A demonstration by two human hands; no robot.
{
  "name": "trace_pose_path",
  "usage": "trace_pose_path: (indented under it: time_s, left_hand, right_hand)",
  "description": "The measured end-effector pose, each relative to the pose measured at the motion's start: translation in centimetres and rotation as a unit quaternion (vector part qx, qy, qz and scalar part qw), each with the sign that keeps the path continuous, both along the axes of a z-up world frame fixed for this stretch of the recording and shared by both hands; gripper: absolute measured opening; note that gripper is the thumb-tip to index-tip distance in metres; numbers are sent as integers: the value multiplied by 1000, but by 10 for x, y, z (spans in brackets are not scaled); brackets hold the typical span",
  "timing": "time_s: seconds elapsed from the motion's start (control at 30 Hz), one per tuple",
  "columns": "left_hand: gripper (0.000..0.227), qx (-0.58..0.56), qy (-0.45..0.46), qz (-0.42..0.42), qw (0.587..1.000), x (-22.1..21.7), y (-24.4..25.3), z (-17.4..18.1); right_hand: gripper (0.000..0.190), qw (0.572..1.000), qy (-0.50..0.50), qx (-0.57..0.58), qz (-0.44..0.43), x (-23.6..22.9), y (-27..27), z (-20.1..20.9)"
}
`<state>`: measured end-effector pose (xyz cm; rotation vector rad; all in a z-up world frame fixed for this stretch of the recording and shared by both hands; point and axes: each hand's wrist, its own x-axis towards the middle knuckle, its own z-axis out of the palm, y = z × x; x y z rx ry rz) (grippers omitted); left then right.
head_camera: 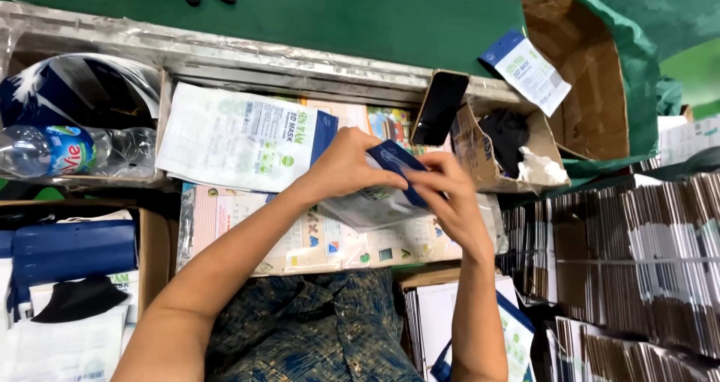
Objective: Packing black 3D face masks into labeled plastic bags at an industrial workstation.
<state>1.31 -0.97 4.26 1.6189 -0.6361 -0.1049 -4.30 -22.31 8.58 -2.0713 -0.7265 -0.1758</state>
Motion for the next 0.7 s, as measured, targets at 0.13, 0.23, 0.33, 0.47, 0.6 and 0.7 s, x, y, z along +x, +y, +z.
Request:
trace_pose_path:
  time_s: [0.13, 0.23, 0.33, 0.47, 0.6, 0.7]
  left_hand:
    - [24, -51, 28, 17, 998, -2, -11, -8]
    - [16, -60, -6, 51, 997, -4, -26, -6]
    - [12, -57, -102, 108, 987, -3, -27, -3]
    - [13, -79, -112, 110, 984, 8, -19, 1]
    - [11, -74, -136, 122, 980, 15, -17, 2]
    - [11, -74, -143, 129, 978, 29, -10, 5]
  right_hand:
    - [15, 992, -81, -9, -92, -5, 0, -20]
    - [10, 975, -102, -45, -193, -3, -8, -41]
    - [9, 973, -87, -2, -212, 4, -5, -33]
    - [11, 981, -47, 28, -184, 17, 2, -17]
    - [7, 975, -79, -8, -205, 33, 3, -24]
    - [7, 977, -77, -14, -197, 47, 11, -16]
